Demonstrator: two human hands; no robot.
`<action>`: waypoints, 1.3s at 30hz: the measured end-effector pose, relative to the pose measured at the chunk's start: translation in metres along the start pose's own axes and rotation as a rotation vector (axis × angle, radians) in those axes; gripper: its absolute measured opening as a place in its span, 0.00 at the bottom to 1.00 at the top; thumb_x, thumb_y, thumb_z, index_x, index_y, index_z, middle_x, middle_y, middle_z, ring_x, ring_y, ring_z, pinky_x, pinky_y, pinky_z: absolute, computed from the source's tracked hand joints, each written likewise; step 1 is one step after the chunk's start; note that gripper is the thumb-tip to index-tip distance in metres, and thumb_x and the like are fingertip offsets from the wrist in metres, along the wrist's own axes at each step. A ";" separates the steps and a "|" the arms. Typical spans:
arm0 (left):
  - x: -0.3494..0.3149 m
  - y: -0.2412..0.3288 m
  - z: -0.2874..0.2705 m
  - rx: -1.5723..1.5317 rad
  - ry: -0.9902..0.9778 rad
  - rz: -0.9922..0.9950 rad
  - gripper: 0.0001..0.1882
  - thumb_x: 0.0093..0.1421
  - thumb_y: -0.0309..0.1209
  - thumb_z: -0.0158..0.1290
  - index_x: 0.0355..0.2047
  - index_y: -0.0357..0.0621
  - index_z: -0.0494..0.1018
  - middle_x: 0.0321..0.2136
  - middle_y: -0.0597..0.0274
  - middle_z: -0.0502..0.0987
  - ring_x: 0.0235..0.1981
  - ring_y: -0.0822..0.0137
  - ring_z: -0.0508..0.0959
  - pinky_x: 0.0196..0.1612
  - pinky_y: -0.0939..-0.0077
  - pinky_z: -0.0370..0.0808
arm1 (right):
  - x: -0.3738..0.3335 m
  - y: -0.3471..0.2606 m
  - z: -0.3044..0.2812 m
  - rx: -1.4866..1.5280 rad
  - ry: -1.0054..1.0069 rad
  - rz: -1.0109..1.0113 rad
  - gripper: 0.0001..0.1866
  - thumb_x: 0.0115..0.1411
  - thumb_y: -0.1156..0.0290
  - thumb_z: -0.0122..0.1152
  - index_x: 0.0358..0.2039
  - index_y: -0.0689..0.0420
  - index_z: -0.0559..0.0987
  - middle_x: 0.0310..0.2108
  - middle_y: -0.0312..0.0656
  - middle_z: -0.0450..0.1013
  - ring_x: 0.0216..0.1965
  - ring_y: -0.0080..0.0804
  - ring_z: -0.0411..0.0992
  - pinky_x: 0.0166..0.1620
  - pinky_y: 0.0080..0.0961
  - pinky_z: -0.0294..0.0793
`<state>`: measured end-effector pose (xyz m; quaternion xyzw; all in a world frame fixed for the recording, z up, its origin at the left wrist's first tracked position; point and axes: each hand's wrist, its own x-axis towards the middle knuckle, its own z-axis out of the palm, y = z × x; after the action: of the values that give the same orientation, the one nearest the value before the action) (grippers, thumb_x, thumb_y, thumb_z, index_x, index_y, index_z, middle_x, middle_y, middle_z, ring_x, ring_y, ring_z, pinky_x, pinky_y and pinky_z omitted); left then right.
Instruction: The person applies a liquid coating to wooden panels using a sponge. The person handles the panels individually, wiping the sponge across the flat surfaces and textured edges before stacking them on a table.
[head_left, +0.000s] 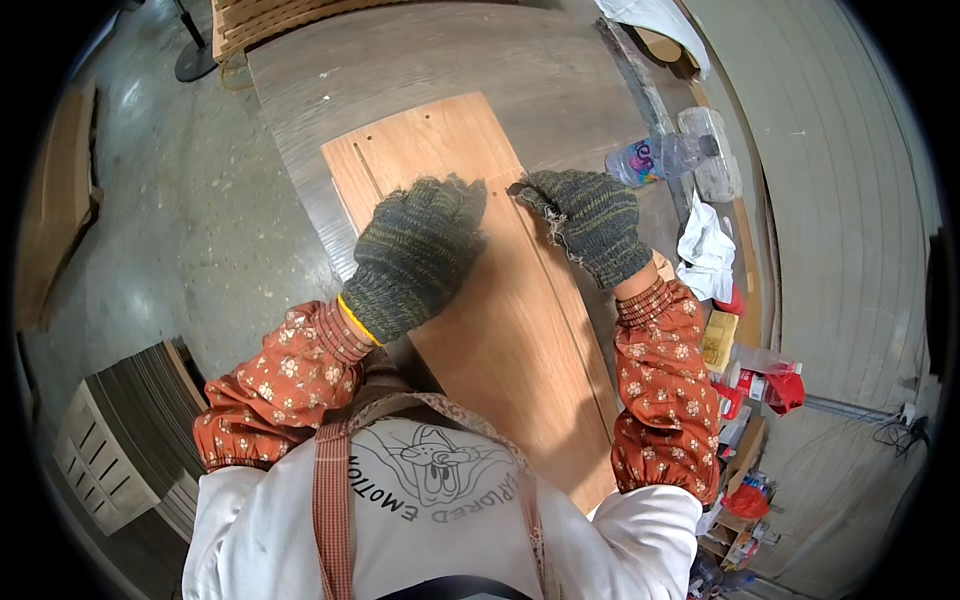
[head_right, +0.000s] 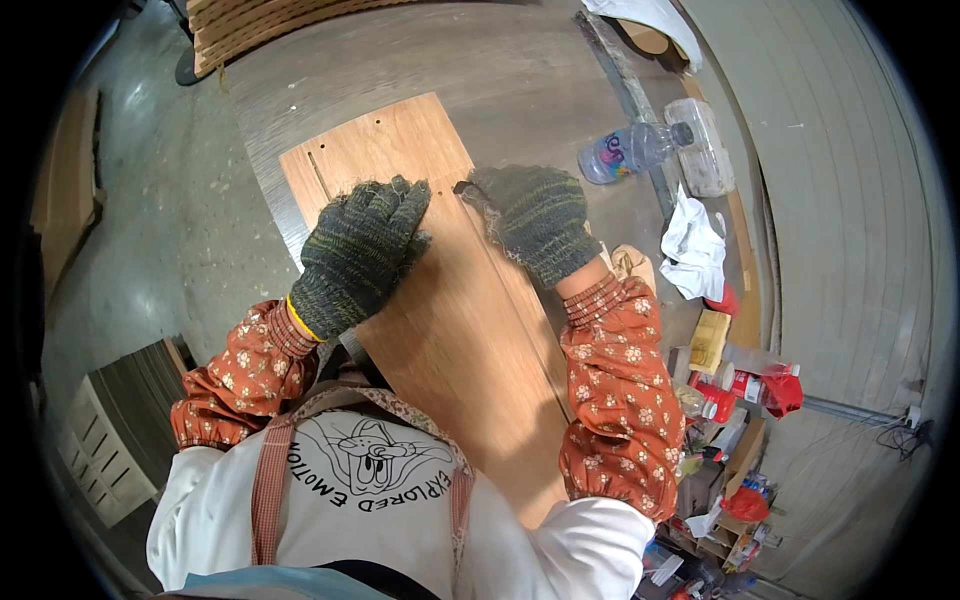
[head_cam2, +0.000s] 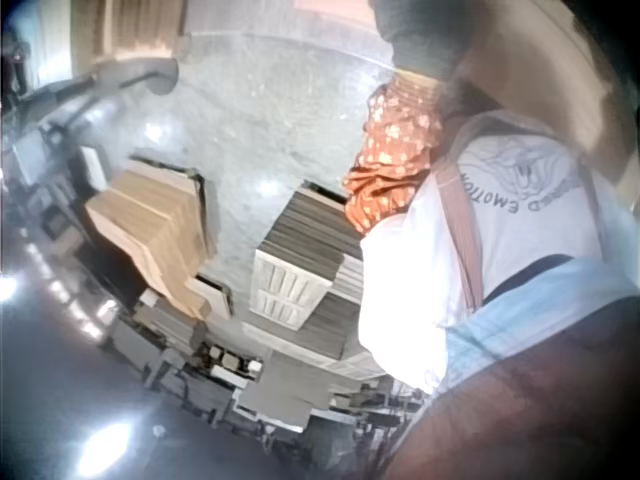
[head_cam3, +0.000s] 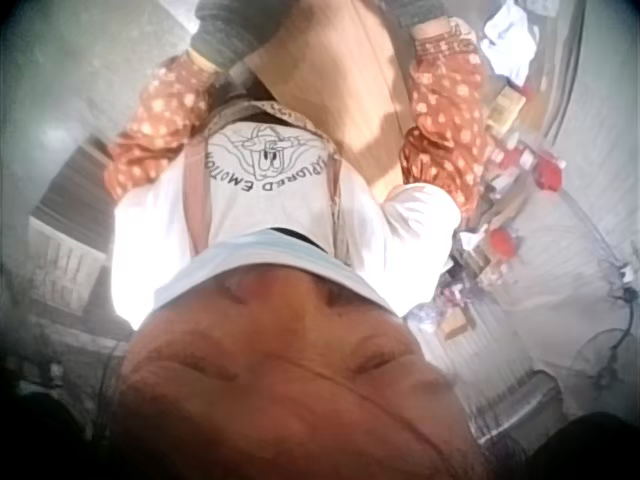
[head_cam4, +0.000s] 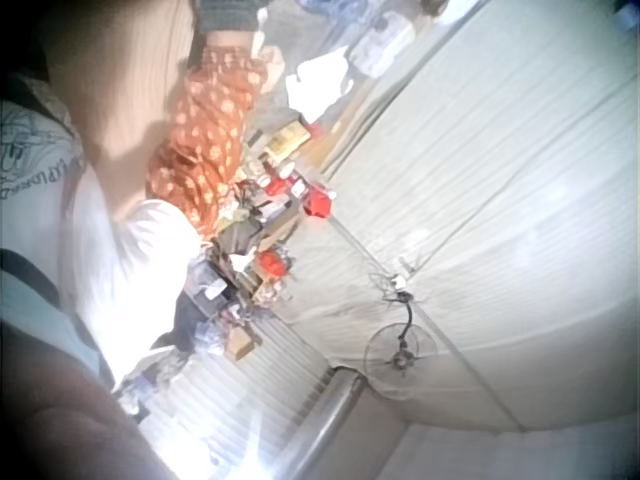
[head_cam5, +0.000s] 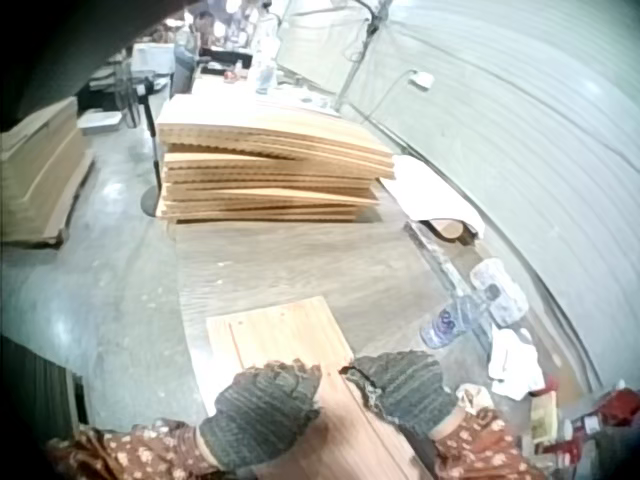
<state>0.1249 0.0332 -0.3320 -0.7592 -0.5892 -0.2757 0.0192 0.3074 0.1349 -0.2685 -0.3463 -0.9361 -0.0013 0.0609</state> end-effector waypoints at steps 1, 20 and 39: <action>0.000 0.000 0.002 0.007 -0.013 -0.003 0.24 0.56 0.38 0.49 0.51 0.43 0.64 0.44 0.53 0.70 0.44 0.54 0.70 0.45 0.60 0.67 | 0.001 -0.001 0.000 0.014 -0.015 0.017 0.15 0.57 0.56 0.48 0.33 0.50 0.80 0.29 0.44 0.75 0.30 0.43 0.73 0.35 0.36 0.70; 0.006 0.005 0.002 0.070 0.012 0.016 0.23 0.59 0.40 0.46 0.51 0.40 0.65 0.44 0.49 0.71 0.45 0.51 0.70 0.46 0.58 0.66 | -0.113 0.017 0.006 0.104 -0.014 0.006 0.15 0.58 0.54 0.47 0.34 0.46 0.80 0.27 0.38 0.76 0.27 0.35 0.73 0.33 0.30 0.70; 0.008 -0.014 0.013 0.130 -0.019 0.077 0.23 0.61 0.45 0.43 0.52 0.46 0.67 0.46 0.52 0.72 0.47 0.52 0.70 0.51 0.61 0.65 | -0.304 0.004 -0.003 0.008 -0.152 0.068 0.17 0.53 0.68 0.50 0.43 0.40 0.76 0.40 0.33 0.73 0.39 0.32 0.72 0.39 0.30 0.71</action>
<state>0.1186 0.0493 -0.3434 -0.7809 -0.5766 -0.2287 0.0736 0.5395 -0.0595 -0.3009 -0.3766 -0.9258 0.0307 -0.0090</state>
